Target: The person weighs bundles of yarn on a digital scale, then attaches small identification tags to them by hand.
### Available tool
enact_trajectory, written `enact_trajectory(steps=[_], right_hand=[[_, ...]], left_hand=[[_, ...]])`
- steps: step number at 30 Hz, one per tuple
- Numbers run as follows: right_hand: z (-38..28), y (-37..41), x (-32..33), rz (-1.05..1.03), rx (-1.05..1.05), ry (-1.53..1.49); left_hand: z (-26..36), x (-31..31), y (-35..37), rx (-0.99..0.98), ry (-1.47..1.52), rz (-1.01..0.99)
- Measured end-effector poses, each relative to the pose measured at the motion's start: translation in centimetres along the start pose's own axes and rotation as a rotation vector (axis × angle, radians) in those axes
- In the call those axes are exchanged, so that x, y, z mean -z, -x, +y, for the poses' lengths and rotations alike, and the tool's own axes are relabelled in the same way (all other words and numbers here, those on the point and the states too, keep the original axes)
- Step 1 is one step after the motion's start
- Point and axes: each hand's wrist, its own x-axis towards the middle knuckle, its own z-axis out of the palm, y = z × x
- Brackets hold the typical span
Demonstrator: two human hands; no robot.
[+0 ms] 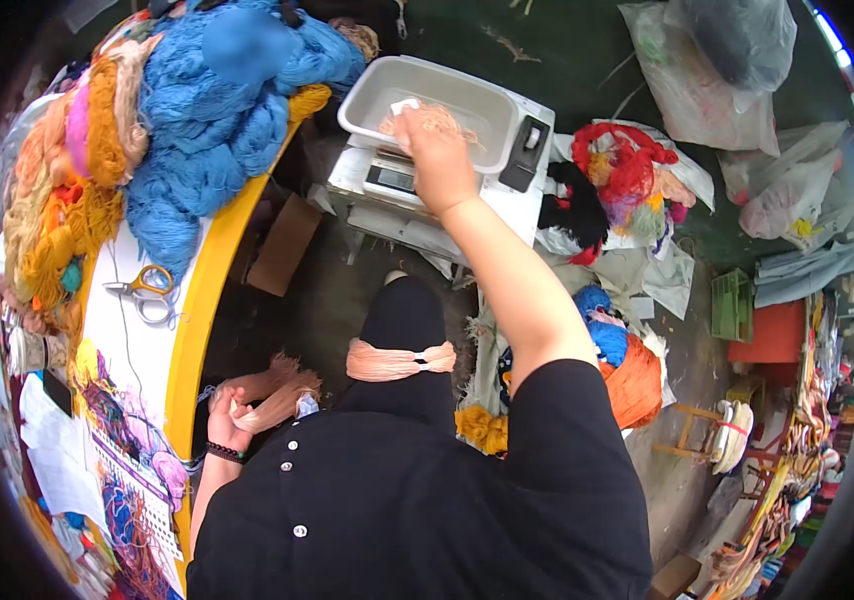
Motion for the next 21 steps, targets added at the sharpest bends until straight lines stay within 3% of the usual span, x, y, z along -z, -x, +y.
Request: enact_trajectory(steps=[1, 2, 4, 6, 9, 10, 14, 17, 19, 21], right_hand=[[-0.5, -0.2, 0.4, 0.006, 0.010, -0.008], [-2.4, -0.5, 2.0, -0.055, -0.184, -0.276], [-7.0, -2.1, 5.4, -0.220, -0.519, -0.872], [-12.9, -3.7, 9.0, -0.217, -0.564, -1.369], [-21.0, -3.8, 13.8, -0.322, -0.329, -1.583], [-22.8, -3.5, 14.9, -0.421, -0.293, -1.502], [-28.2, -0.9, 12.0, -0.651, -0.472, -1.290], [-31.8, 1.6, 9.2, -0.499, -0.603, -1.596], [-32.1, 1.6, 10.5, -0.732, -0.741, -1.731], [-33.0, 1.7, 10.7, -0.702, -0.762, -1.780]], left_hand=[[0.2, -0.2, 0.5, -0.006, -0.023, -0.120], [1.0, -1.4, 1.8, -0.022, -0.033, -0.256], [1.9, -3.4, 3.4, -0.101, -0.118, -0.341], [3.0, -6.0, 5.2, -0.213, -0.197, -0.388], [5.2, -9.3, 8.5, -0.343, -0.292, -0.449], [6.0, -11.0, 10.5, -0.364, -0.289, -0.466], [7.3, -13.1, 14.7, -0.420, -0.265, -0.632], [7.0, -12.4, 15.3, -0.405, -0.258, -0.711], [6.5, -12.5, 16.0, -0.431, -0.264, -0.651], [6.1, -12.0, 16.1, -0.457, -0.270, -0.589]])
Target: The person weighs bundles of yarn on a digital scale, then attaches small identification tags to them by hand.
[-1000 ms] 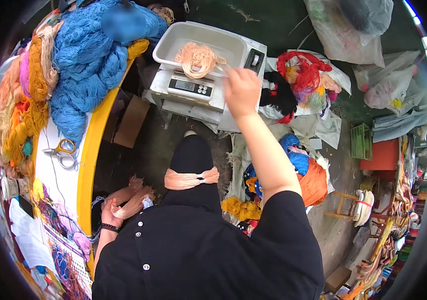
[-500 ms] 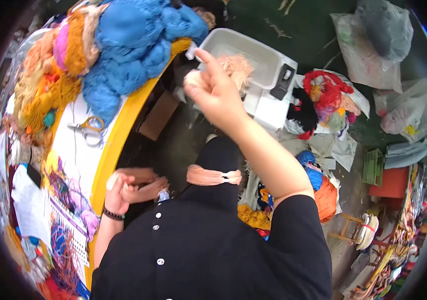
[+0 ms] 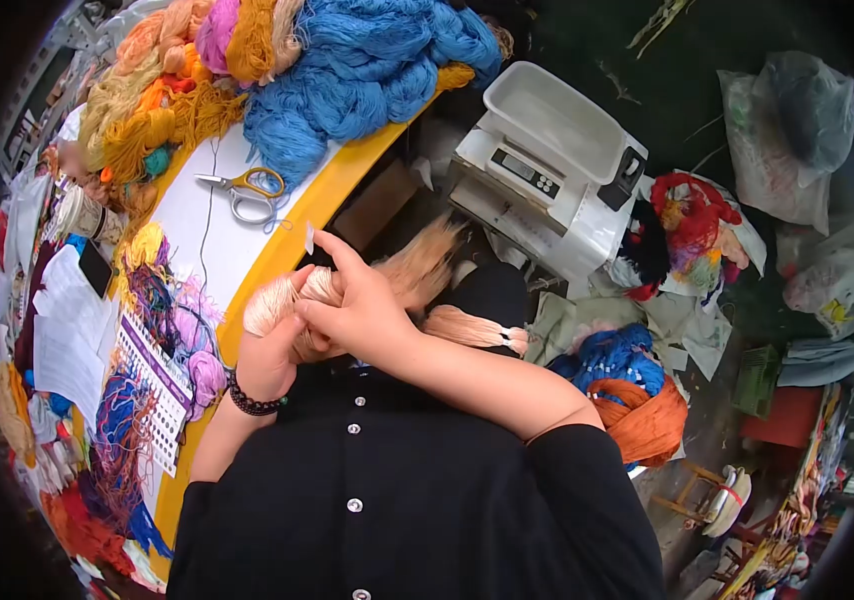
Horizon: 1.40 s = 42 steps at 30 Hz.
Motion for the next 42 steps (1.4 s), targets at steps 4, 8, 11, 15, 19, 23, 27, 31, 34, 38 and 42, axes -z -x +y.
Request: enact_trajectory(steps=[4, 8, 11, 15, 19, 23, 27, 31, 34, 38, 42], right_hand=[[0.3, 0.0, -0.6, 0.043, -0.068, 0.110], [0.4, 0.1, -0.2, 0.054, -0.056, -0.189], [-1.3, -0.5, 1.6, 0.104, -0.060, -0.440], [-4.5, 0.7, 2.4, 0.046, -0.143, -0.037], [-7.9, 2.5, -1.5, -0.428, 0.017, 0.921], [-7.7, 4.1, -2.8, -0.487, 0.267, 1.236], [-8.9, 4.5, -1.6, -0.220, 0.150, 1.048], [-5.5, 4.1, 0.8, -0.180, -0.066, 0.463], [-5.4, 4.3, 2.2, 0.073, 0.405, 0.767], [-4.3, 5.2, 1.5, 0.018, 0.163, 0.150], [-3.3, 3.7, 1.7, 0.049, 0.381, 0.602]], left_hand=[[-0.5, 0.9, 0.9, -0.052, -0.098, -0.067], [0.6, 1.5, 1.6, -0.030, 0.048, -0.123], [-0.1, 3.9, 2.4, -0.071, 0.384, -0.091], [0.0, 7.7, 2.6, 0.002, 0.924, -0.416], [-0.1, 6.0, 1.3, 0.061, 0.339, -0.201], [1.6, 1.5, 0.1, 0.227, 0.010, -0.437], [1.7, 0.8, 0.5, 0.136, 0.065, -0.506], [3.5, -0.9, 1.1, -0.153, -0.284, -0.374], [3.9, -1.4, 1.4, -0.197, -0.375, -0.221], [2.9, -1.3, 1.2, -0.124, -0.394, -0.117], [3.1, -1.1, 0.8, -0.145, -0.321, -0.256]])
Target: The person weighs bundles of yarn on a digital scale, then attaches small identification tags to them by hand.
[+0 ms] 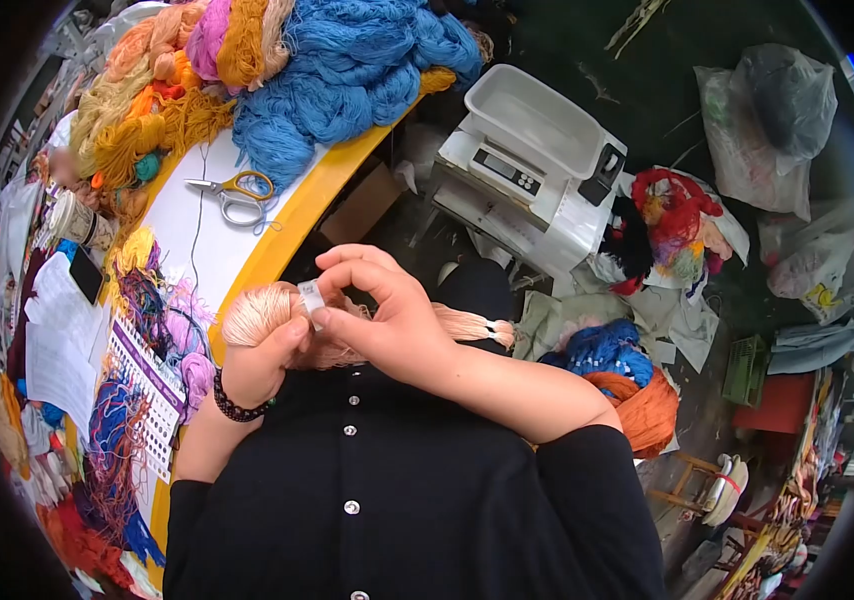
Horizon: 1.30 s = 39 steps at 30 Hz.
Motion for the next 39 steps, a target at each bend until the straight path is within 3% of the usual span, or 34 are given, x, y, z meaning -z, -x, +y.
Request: enact_trajectory(steps=[4, 5, 6, 8, 10, 11, 13, 14, 16, 17, 19, 20, 22, 23, 25, 26, 27, 29, 31, 33, 34, 35, 37, 39], right_hand=[[0.7, -0.4, -0.3, 0.005, 0.101, 0.085], [0.2, -0.4, -0.1, -0.098, -0.026, 0.055], [-0.3, -0.4, -0.2, -0.172, -0.169, -0.168], [-0.5, -0.6, -0.2, -0.182, -0.225, -0.290], [-0.9, -0.9, 0.5, -0.326, 0.027, 0.229], [-0.7, -0.6, 0.0, -0.245, 0.139, 0.318], [-1.5, -0.1, -0.3, -0.146, 0.322, 0.521], [-1.4, -0.1, -0.4, -0.085, 0.514, 0.641], [-0.5, 0.0, -0.6, 0.023, 0.806, 0.809], [-1.0, 0.0, -0.3, 0.021, 0.838, 0.821], [-1.3, 0.0, 0.0, 0.031, 0.836, 0.857], [-1.4, 0.0, 0.0, 0.041, 0.835, 0.895], [-1.5, -0.1, -0.6, 0.061, 0.569, 0.654], [-1.5, -0.2, -1.3, 0.096, 0.423, 0.505], [-0.9, -0.2, -2.1, 0.102, 0.324, 0.402], [-0.7, -0.2, -2.4, 0.076, 0.139, 0.114], [-0.7, -0.1, -2.7, 0.048, -0.048, -0.173], [-0.9, 0.0, -2.8, 0.058, -0.099, -0.219], [-1.1, 0.0, -2.4, 0.124, 0.090, 0.071], [-1.0, 0.1, -1.6, 0.123, 0.188, 0.199], [-0.9, 0.0, -1.4, 0.122, 0.286, 0.325], [-0.4, -0.1, -1.6, 0.159, 0.371, 0.326], [-0.5, 0.0, -1.4, 0.145, 0.374, 0.327], [-0.5, 0.0, -1.4, 0.134, 0.377, 0.330]], left_hand=[[0.5, -0.7, 0.1, 0.050, -0.028, 0.077], [0.7, -0.7, 0.1, 0.057, -0.065, 0.065], [0.9, -0.7, 0.2, 0.064, -0.103, 0.051], [1.8, -0.8, 0.3, 0.044, -0.132, 0.056], [1.4, 0.1, 0.2, -0.078, -0.309, 0.006], [1.7, 0.8, 0.3, -0.077, -0.308, 0.006], [2.3, 1.9, 0.6, 0.364, 0.031, -0.083], [1.7, 2.3, 0.6, 0.484, 0.272, -0.120], [1.5, 2.0, 0.7, 0.485, 0.445, -0.143], [1.5, 1.7, 0.6, 0.483, 0.619, -0.169], [1.8, 0.9, 1.0, 0.427, 0.600, -0.101], [1.8, 0.4, 1.1, 0.294, 0.440, 0.002], [1.5, 0.2, 1.2, 0.066, 0.096, 0.120], [1.6, -0.1, 1.3, 0.065, 0.096, 0.121], [2.0, -0.9, 1.3, -0.169, -0.312, 0.192], [1.6, -0.8, 1.1, -0.378, -0.576, 0.211], [1.6, -0.6, 0.9, -0.378, -0.575, 0.211], [1.5, -0.5, 0.5, -0.565, -0.890, 0.168], [1.3, -1.0, 0.6, -0.537, -0.831, 0.187], [0.6, -1.4, 0.9, -0.345, -0.481, 0.266], [0.4, -0.5, 0.7, -0.081, -0.431, 0.215], [1.3, -0.6, 0.4, 0.216, 0.102, 0.057], [-0.7, 0.3, 0.5, 0.488, 0.810, -0.133], [-0.1, -0.1, 0.3, 0.520, 0.879, -0.123]])
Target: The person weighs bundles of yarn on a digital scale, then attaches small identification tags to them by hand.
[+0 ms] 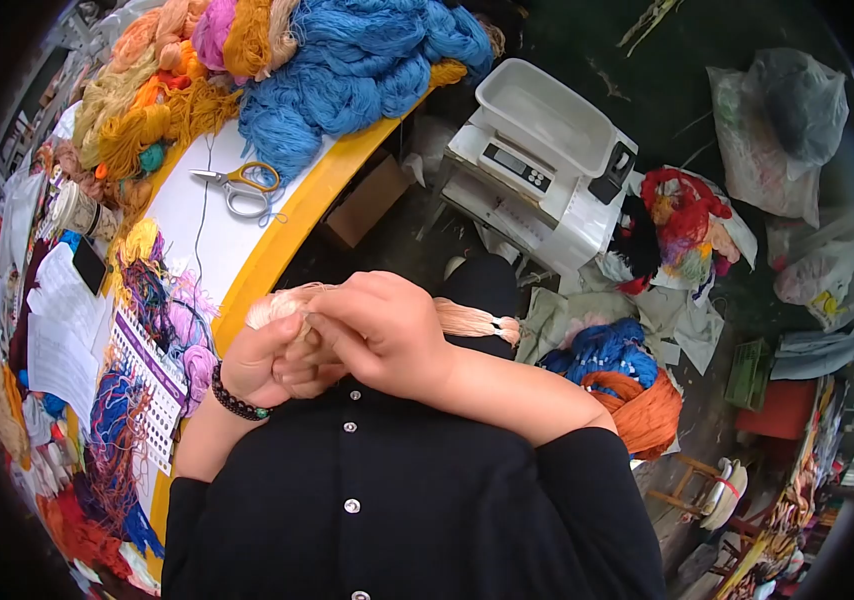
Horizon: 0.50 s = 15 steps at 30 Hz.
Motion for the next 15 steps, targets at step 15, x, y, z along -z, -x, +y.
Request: enact_trajectory(steps=[15], right_hand=[[1.1, 0.3, 0.4, -0.173, -0.400, -0.182]], left_hand=[[0.2, 0.3, -0.9, -0.890, -1.575, 0.348]])
